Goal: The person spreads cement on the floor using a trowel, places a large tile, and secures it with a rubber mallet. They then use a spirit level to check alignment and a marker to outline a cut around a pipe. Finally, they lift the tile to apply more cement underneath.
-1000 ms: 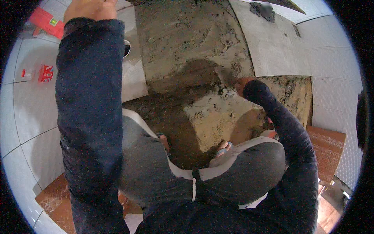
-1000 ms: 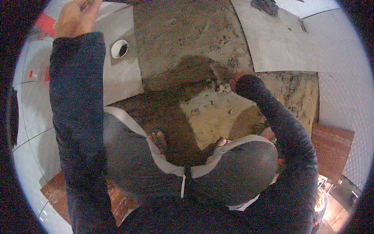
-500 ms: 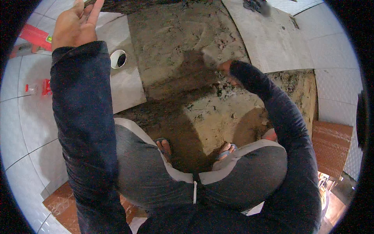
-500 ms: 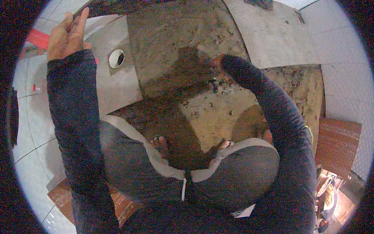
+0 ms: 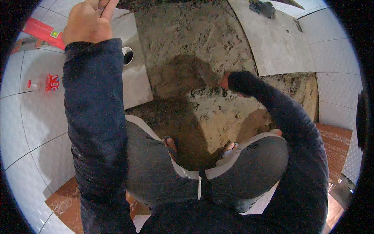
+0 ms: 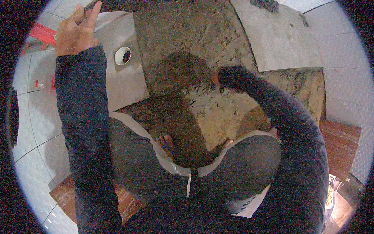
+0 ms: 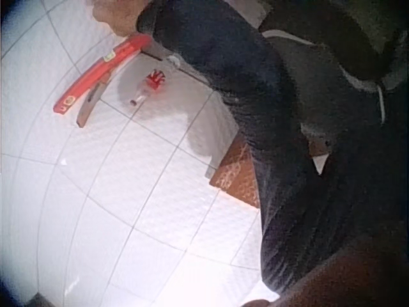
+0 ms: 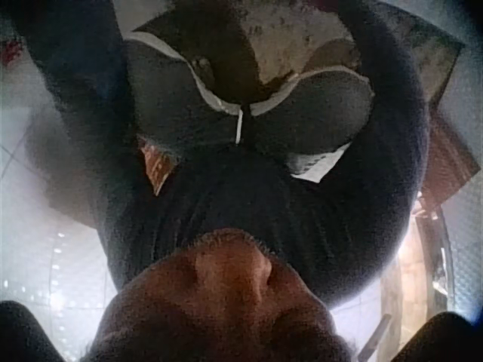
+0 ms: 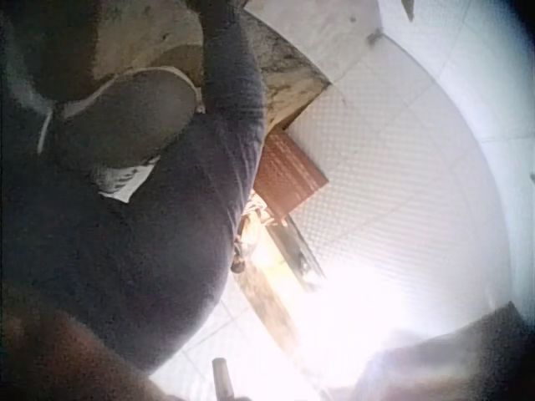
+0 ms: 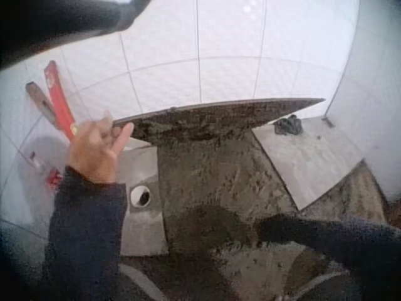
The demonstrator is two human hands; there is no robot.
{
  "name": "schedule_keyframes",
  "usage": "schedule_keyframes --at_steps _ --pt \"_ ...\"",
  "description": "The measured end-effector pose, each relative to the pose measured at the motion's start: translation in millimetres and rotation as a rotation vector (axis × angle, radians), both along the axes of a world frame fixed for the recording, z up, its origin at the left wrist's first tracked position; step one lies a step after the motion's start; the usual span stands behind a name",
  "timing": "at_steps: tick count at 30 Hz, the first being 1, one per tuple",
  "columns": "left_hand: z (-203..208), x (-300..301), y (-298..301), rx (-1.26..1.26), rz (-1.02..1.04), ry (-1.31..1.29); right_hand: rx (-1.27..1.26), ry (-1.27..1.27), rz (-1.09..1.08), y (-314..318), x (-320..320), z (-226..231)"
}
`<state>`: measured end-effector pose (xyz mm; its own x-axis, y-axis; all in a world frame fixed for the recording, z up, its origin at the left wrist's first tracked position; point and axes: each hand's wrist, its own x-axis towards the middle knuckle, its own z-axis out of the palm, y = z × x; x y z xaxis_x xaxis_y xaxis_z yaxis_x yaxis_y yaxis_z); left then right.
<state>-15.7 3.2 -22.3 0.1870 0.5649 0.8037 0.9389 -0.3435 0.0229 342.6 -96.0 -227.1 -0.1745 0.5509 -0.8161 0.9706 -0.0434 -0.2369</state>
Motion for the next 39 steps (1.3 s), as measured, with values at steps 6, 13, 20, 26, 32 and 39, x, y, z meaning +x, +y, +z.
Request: schedule_keyframes --at_steps 6,13,20,26,32,39 --pt "4 -64 42 -0.693 -0.19 -0.525 0.337 0.08 0.281 -26 -33 60" --pt "7 -29 21 -0.621 -0.309 -0.567 0.4 -0.126 0.058 -65 5 43" --pt "9 -30 23 -0.663 -0.465 -1.031 0.598 -0.228 0.023 -98 27 46" --pt "3 -17 21 -0.722 -0.289 -0.907 0.368 -0.344 -0.264 -92 84 28" --pt "-8 -31 29 -0.666 -0.223 -0.684 0.382 -0.377 -0.495 -108 102 8" --pt "-2 -31 18 -0.529 -0.239 -0.379 0.38 -0.312 -0.516 -164 92 14"
